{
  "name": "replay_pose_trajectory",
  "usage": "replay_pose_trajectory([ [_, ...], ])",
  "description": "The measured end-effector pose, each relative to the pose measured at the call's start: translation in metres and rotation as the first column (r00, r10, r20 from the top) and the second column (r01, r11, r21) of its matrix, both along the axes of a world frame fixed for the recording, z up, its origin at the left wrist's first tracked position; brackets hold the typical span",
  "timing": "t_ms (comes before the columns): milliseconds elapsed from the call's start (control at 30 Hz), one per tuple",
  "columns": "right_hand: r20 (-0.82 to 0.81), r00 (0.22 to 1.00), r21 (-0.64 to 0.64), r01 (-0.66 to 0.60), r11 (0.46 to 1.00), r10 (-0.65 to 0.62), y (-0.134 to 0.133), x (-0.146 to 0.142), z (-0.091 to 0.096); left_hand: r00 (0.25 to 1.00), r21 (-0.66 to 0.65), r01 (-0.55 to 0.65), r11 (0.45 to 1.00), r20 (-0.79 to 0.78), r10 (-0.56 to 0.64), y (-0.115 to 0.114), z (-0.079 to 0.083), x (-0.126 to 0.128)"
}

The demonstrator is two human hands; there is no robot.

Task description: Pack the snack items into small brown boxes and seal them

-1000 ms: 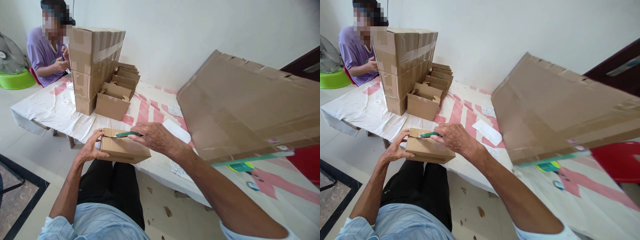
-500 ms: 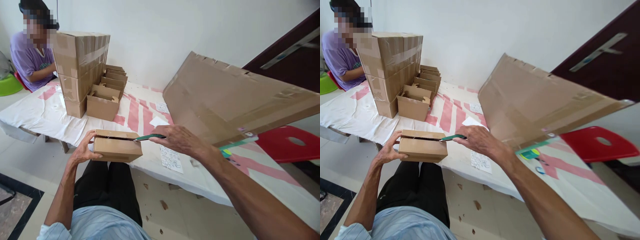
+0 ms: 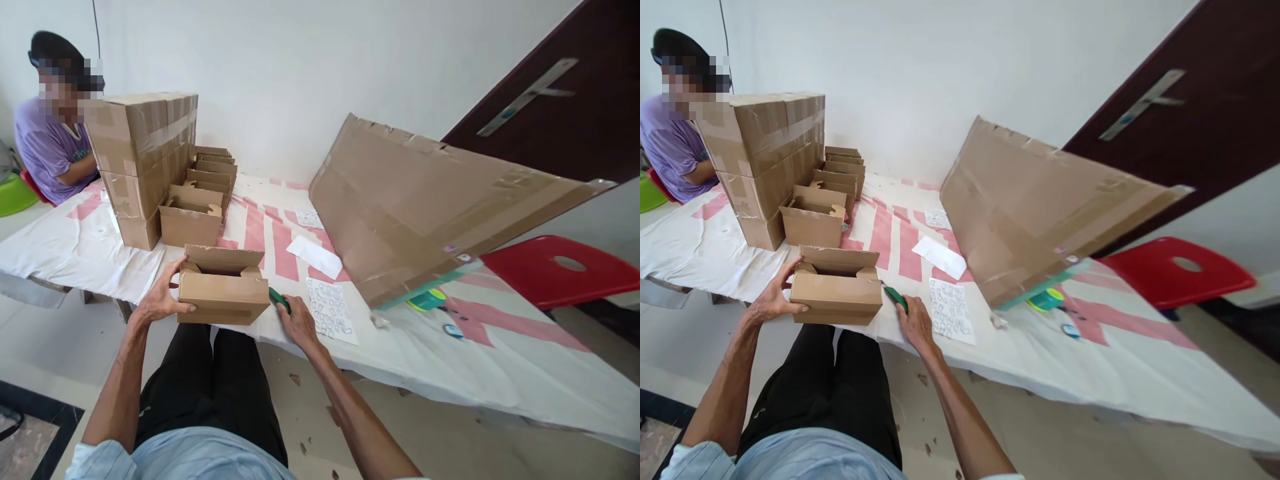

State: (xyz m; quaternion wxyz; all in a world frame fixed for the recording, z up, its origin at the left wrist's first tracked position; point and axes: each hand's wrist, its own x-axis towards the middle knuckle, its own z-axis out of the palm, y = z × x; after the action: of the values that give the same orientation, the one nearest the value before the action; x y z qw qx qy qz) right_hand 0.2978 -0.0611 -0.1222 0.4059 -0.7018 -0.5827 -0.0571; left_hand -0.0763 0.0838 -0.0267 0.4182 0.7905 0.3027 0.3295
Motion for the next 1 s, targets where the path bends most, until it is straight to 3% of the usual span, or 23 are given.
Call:
replay_pose_trajectory([
  [133, -0.035, 0.999, 0.020, -0.011, 1.000, 0.012, 0.013, 0.002, 0.016, 1.000, -0.001, -0.027, 1.000, -0.002, 0.027, 0.010, 0.002, 0.008],
  [200, -0.053, 0.998, 0.045, -0.038, 0.998, 0.040, 0.022, 0.000, 0.037, 1.000, -0.016, -0.018, 1.000, -0.004, 0.018, 0.013, 0.003, 0.009],
  [300, 0.009, 0.983, 0.090, -0.182, 0.979, 0.182, 0.034, -0.014, 0.076, 1.000, -0.048, 0.012, 0.999, -0.003, -0.013, 0.016, 0.003, 0.006],
  [400, 0.113, 0.939, 0.000, -0.328, 0.945, 0.326, 0.041, -0.034, 0.108, 0.999, -0.102, 0.050, 0.994, 0.016, -0.049, 0.017, 0.002, 0.001],
  [500, 0.153, 0.903, -0.109, -0.389, 0.915, 0.402, 0.042, -0.049, 0.123, 0.997, -0.139, 0.063, 0.988, 0.057, -0.055, 0.018, 0.001, -0.002],
  [600, 0.194, 0.892, -0.094, -0.398, 0.912, 0.409, 0.038, -0.055, 0.125, 0.997, -0.158, 0.019, 0.987, 0.082, -0.006, 0.016, 0.002, -0.002],
  [733, 0.314, 0.905, 0.023, -0.310, 0.950, 0.288, 0.020, -0.064, 0.116, 0.998, -0.163, -0.024, 0.986, 0.047, 0.032, 0.013, 0.005, 0.000],
  [1000, 0.450, 0.858, 0.077, -0.314, 0.946, 0.248, -0.020, -0.090, 0.066, 0.995, -0.102, 0.088, 0.991, -0.047, -0.093, 0.018, 0.006, -0.002],
])
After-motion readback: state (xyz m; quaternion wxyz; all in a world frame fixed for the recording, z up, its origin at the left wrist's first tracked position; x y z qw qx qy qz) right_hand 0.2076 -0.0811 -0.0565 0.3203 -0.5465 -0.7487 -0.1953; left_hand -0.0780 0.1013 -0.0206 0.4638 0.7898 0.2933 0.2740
